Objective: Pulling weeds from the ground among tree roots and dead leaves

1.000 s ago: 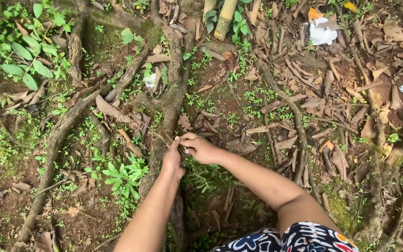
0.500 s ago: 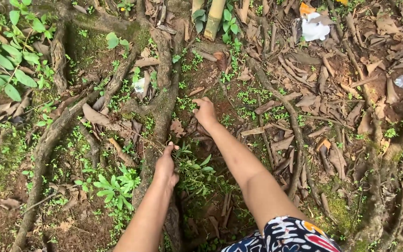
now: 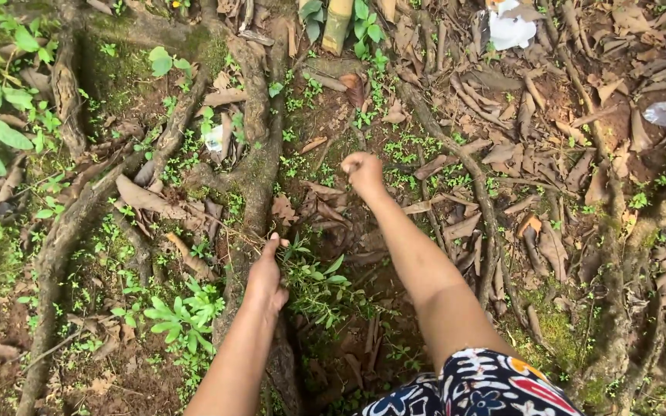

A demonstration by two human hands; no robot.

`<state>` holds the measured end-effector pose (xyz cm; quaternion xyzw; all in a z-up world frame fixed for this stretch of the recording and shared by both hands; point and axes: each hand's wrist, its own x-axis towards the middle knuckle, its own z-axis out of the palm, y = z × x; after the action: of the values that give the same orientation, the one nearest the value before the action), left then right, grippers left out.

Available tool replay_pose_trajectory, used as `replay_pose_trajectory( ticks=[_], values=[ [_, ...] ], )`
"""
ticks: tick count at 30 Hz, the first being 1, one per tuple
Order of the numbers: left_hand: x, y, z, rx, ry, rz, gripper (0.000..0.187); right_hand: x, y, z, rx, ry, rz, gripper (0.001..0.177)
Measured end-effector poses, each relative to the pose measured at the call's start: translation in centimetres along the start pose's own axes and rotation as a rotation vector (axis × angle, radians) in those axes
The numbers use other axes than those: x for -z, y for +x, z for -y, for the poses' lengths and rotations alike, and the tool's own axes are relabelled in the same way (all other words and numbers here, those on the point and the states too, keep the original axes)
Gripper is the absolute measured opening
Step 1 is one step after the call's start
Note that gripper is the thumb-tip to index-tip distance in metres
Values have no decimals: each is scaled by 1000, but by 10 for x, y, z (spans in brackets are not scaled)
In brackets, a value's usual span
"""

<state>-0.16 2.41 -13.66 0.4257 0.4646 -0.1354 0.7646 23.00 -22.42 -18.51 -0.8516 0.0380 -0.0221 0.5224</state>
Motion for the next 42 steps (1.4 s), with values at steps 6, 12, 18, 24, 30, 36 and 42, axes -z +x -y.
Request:
replay_pose_trajectory(
  ticks=[6, 12, 18, 24, 30, 36, 42],
  values=[
    [-2, 0, 6, -24, 10, 18, 32, -10, -40, 30, 278, -421, 203, 28],
    [0, -12, -2, -18, 26, 2, 31, -32, -31, 12, 28, -140, 49, 18],
    [-12, -53, -26, -27, 11, 40, 36, -16, -52, 61, -184, 352, 119, 13],
    [-15, -39, -21, -88, -25, 108, 33, -11, -114, 189, -76, 465, 441, 12],
    [44, -134, -137, -249, 55, 97, 34, -47, -140, 257, 19, 257, 527, 22],
    [146, -230, -203, -395, 89, -80, 45, -117, -174, 268, 71, -38, 688, 29],
    [219, -126, -154, -556, 709, -414, 44, -148, -247, 299, 483, -691, 983, 9]
  ],
)
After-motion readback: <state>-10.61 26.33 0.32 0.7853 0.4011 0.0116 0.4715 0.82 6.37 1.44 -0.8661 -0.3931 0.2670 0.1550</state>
